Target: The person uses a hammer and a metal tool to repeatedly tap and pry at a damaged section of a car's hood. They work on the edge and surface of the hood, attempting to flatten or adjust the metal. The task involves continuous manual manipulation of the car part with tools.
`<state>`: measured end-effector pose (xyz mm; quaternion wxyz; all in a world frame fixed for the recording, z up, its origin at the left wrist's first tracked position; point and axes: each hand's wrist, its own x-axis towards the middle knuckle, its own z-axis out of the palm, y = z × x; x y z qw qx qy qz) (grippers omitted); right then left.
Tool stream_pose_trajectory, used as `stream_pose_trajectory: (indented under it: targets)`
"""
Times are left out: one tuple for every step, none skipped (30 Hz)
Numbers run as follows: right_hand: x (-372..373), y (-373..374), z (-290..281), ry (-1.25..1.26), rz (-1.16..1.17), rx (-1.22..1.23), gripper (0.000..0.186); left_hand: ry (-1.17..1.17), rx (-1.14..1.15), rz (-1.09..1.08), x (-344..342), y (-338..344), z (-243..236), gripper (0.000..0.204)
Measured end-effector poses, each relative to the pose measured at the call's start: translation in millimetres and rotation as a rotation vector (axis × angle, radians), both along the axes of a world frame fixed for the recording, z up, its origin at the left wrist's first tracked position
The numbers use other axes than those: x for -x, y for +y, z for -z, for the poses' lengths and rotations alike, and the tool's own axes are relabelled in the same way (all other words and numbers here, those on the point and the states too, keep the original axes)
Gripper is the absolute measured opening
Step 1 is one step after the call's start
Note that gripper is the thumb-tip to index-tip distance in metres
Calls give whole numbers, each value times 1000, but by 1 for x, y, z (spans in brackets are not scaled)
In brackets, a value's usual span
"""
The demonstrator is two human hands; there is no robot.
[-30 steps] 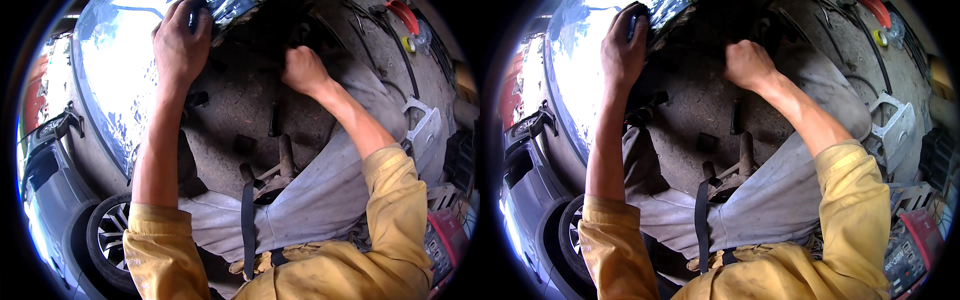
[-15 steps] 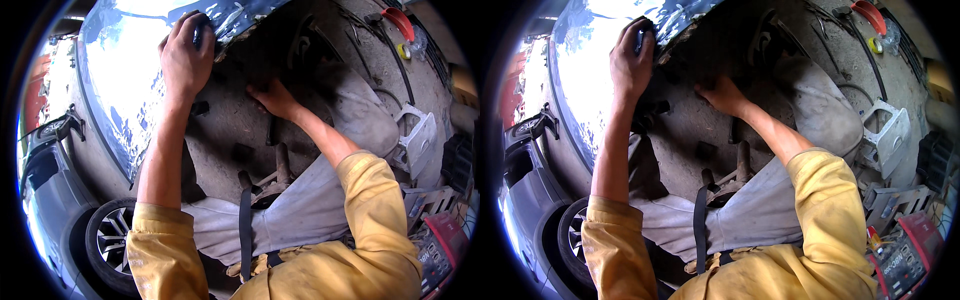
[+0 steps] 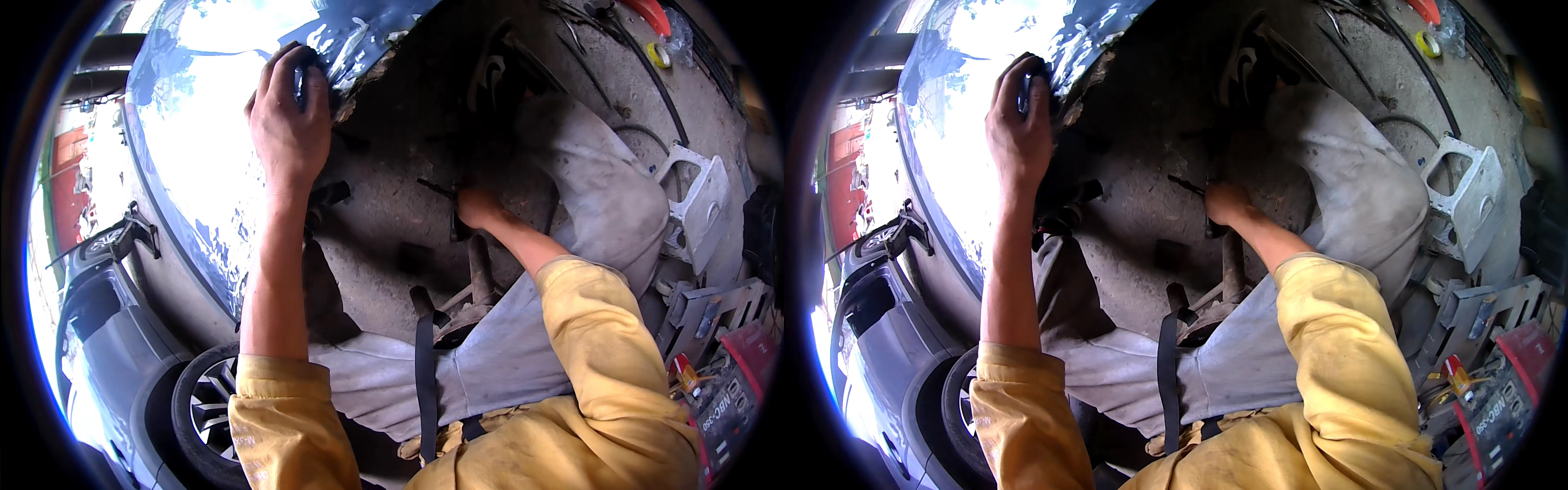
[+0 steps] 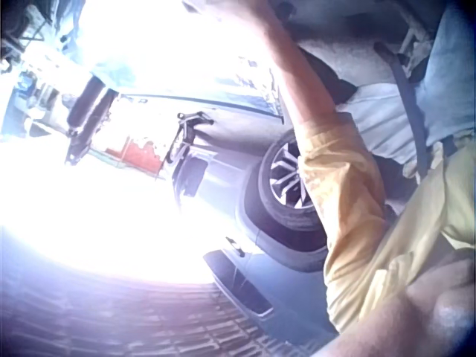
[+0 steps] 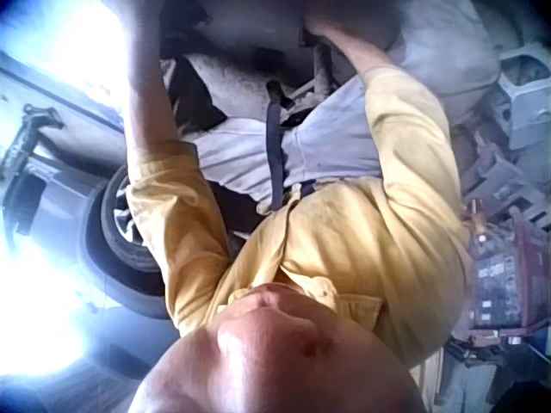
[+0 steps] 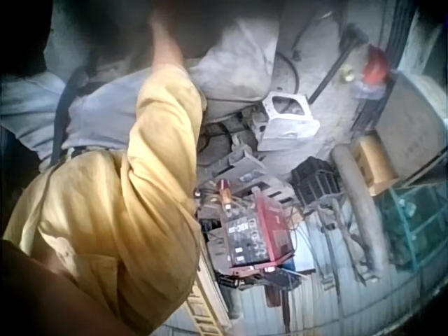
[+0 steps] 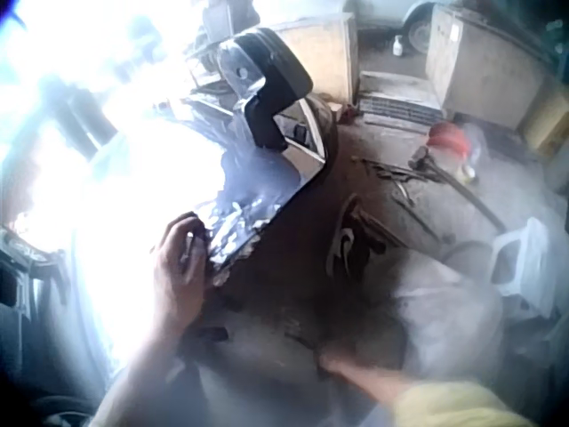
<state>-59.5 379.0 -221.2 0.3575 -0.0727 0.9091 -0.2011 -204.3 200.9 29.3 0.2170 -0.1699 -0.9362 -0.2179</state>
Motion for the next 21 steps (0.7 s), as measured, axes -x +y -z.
stream_pose_trajectory:
  targets:
    - [-3,-7,0,-30,-40,-10,23,8,9,2,-1,-1,-3,28]
    - [-7,-13,0,-58,-81,-21,23,-6,21,-17,-4,-2,-4,28]
    - [-10,-14,2,-83,-90,-4,23,-14,24,-25,-4,-1,-4,28]
    - [-13,-14,4,-108,-100,14,22,-23,28,-33,-4,0,-4,28]
    - [-14,-15,7,-132,-109,32,22,-25,5,-25,-5,2,-4,28]
    - [-16,-17,11,-117,-61,82,22,-25,5,-17,-6,3,-5,28]
    - [-16,-19,15,-102,-12,130,21,-24,5,-10,-6,4,-7,28]
    - [-16,-20,19,-87,37,178,21,-24,4,-1,-4,6,-7,28]
    - [-14,-26,12,-12,123,301,25,-11,15,14,-4,1,-7,29]
    - [-5,-29,-5,66,209,417,30,-13,17,5,-4,-2,-6,29]
    - [3,-30,-23,143,300,529,36,-16,16,0,-5,-2,-5,29]
    - [13,-30,-42,203,352,565,34,-19,13,-3,-5,-2,-4,28]
    - [25,-31,-62,264,400,608,33,-23,22,1,-5,-2,-5,29]
    - [31,-30,-71,326,449,648,31,-28,31,7,-4,-2,-6,30]
    - [35,-28,-67,332,373,562,26,-34,39,14,-3,-1,-8,31]
    - [39,-25,-58,335,305,467,22,-57,53,3,-3,2,-8,31]
    - [40,-21,-48,337,236,374,18,-81,67,-8,-3,4,-8,32]
    - [38,-20,-41,298,196,328,19,-107,88,-22,-3,2,-8,33]
    - [33,-18,-34,259,153,282,19,-102,111,-17,-2,-2,-9,34]
    - [26,-16,-28,221,109,237,19,-96,134,-11,0,-7,-9,35]
    - [18,-14,-16,215,-5,200,20,-90,151,-9,2,-9,-8,35]
